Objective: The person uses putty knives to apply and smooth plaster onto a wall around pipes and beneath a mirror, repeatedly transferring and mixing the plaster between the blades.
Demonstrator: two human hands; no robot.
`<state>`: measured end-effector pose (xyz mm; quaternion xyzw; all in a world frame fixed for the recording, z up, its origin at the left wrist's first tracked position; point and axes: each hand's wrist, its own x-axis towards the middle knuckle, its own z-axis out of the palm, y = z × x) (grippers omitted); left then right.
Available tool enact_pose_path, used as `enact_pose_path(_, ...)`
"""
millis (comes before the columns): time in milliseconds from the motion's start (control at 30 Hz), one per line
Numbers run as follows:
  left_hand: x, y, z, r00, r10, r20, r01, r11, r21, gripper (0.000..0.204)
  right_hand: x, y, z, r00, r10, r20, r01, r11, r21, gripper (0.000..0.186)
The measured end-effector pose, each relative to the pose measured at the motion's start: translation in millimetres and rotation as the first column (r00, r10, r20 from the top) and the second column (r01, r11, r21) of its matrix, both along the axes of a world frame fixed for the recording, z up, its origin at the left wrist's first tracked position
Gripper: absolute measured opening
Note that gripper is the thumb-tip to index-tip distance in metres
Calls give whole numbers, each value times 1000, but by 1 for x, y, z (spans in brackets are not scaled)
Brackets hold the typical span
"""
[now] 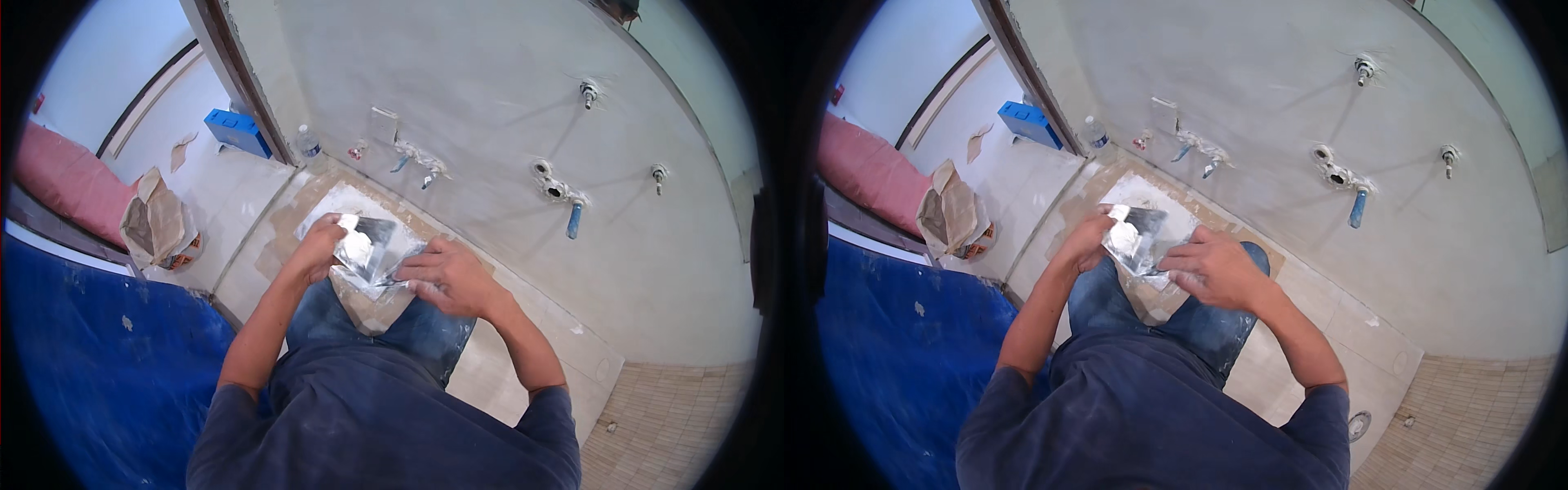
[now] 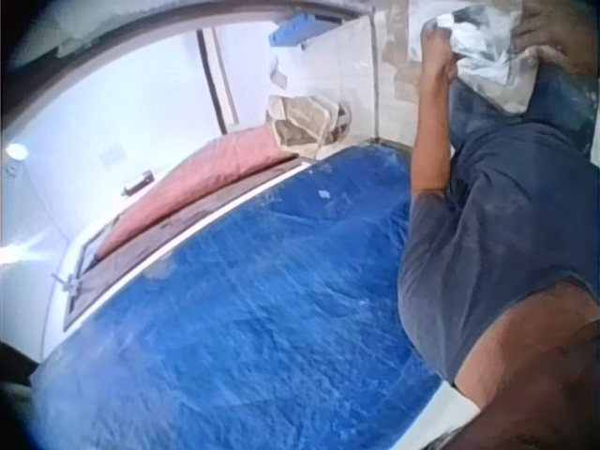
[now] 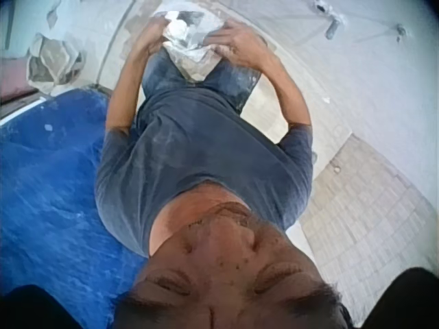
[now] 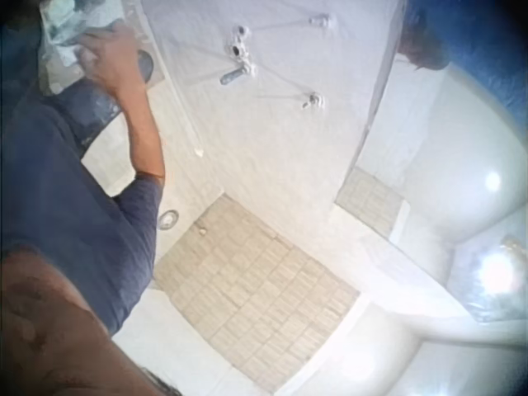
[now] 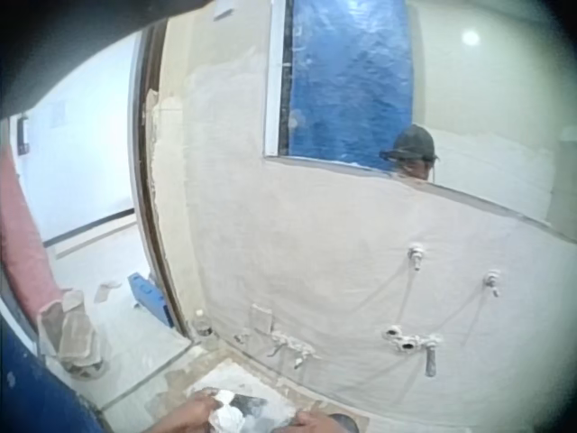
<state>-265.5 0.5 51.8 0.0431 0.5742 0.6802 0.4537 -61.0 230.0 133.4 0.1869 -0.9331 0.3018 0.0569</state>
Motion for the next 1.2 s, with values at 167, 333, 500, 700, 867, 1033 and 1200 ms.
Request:
enact_pose_path(167, 25, 2, -19, 875, 464, -141, -453, 886, 103, 41, -3, -10, -39, 924, -291, 250, 382, 656, -651, 45)
enact_pose_path(333, 64, 31, -31, 763, 646, -26, -632, 755, 176, 41, -15, -85, -78, 817, -540, 204, 454, 383, -805, 55)
enact_pose_path(500, 50, 33, -15, 747, 664, 19, -651, 726, 221, 41, -12, -70, -96, 808, -573, 135, 533, 615, -581, 45)
enact_pose_path(700, 17, 9, 3, 938, 345, 40, -347, 923, 169, 39, 4, 10, -47, 896, -442, -28, 409, 850, -331, 36)
enact_pose_path(867, 14, 5, 12, 997, 3, 82, -14, 991, 132, 32, 0, 25, 19, 974, -101, -202, 82, 991, -103, 35)
enact_pose_path(1033, 11, 3, 14, 989, -91, 117, 72, 985, 154, 35, -12, 6, 43, 965, 118, -234, -77, 981, 179, 36)
enact_pose_path(1200, 10, 0, -7, 994, 42, 100, -52, 994, 100, 30, -9, 3, 17, 988, 104, -114, -92, 990, 112, 35)
